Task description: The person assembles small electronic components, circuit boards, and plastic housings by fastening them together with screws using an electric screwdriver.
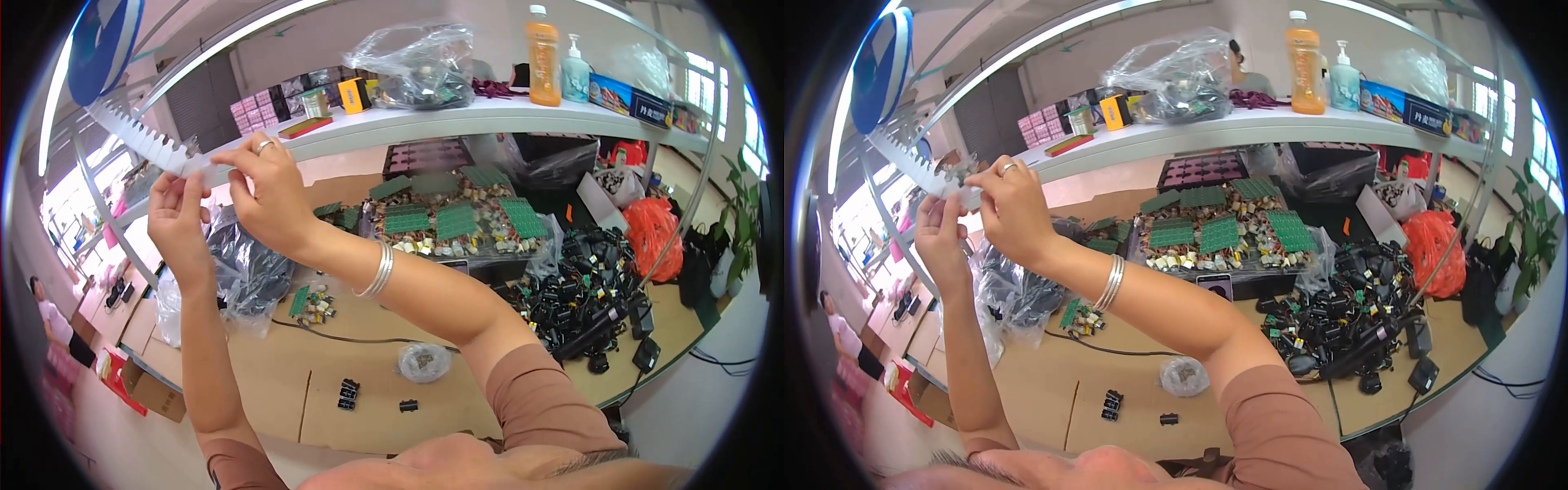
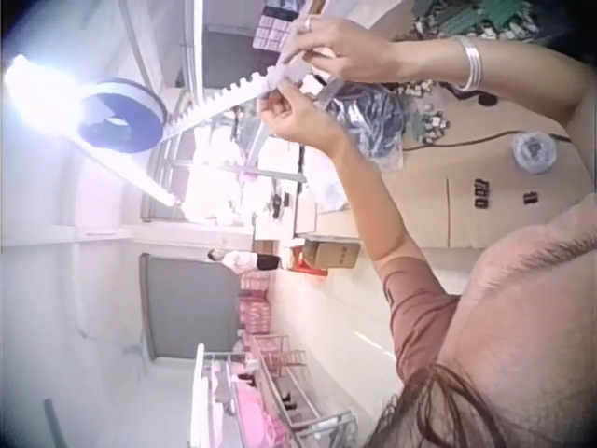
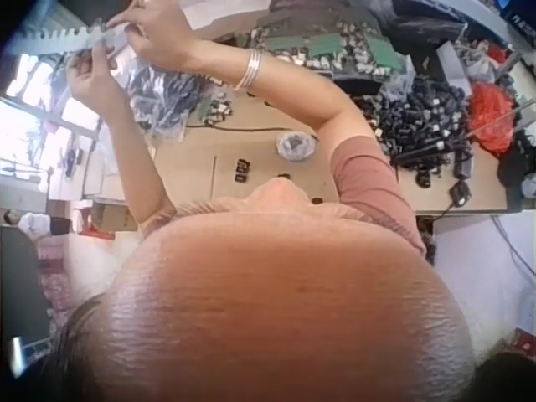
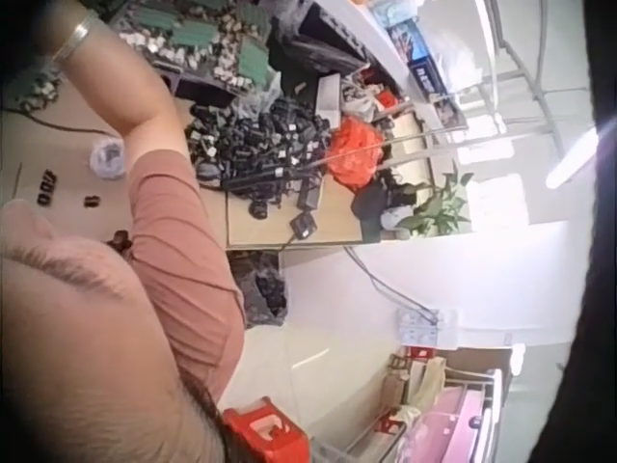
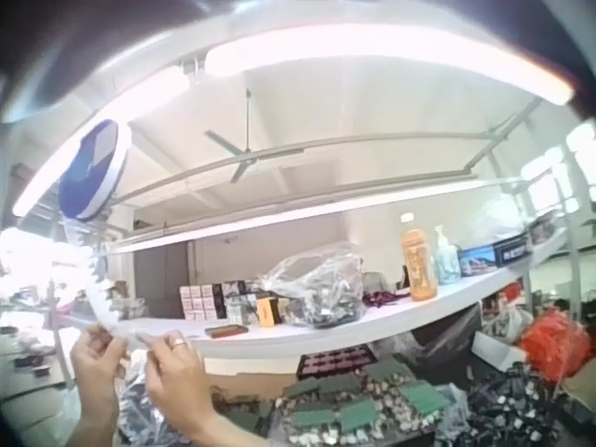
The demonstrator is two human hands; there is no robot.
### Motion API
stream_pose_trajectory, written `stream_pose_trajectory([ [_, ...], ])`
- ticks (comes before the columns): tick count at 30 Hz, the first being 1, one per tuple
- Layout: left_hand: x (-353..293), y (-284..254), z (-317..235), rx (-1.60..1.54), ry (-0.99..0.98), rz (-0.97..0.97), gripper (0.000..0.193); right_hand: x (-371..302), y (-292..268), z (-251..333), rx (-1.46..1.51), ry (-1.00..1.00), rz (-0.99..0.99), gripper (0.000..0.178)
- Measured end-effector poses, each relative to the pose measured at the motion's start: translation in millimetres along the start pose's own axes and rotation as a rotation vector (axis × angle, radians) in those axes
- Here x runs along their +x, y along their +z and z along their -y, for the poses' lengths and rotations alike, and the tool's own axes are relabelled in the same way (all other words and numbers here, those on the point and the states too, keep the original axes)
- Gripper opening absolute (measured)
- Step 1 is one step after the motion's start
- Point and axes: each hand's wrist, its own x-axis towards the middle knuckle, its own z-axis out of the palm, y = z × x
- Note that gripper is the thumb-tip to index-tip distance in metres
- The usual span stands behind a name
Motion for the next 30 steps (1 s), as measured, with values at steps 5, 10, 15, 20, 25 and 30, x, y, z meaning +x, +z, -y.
stream_pose_trajectory([
  [5, -1, 1, 3, 0.037, 0.039, -0.042, 0.024, -5, -9, 7, 0.016, 0.013, 0.055, 0.02],
  [10, 7, -8, 11, 0.029, 0.055, -0.034, 0.024, -9, 0, 2, -0.041, 0.007, -0.052, 0.019],
  [15, 8, -3, 16, 0.024, 0.04, -0.048, 0.024, -12, -5, -1, 0.027, 0.016, 0.026, 0.03],
  [20, 7, -1, 17, 0.063, 0.055, -0.046, 0.025, -11, -10, -7, 0.068, 0.051, 0.199, 0.036],
  [25, 9, -6, 22, 0.108, 0.046, -0.02, 0.032, -12, -3, -7, 0.1, 0.083, 0.026, 0.028],
  [30, 10, -2, 26, 0.072, 0.04, -0.059, 0.03, -11, -1, -10, 0.112, 0.061, -0.034, 0.026],
])
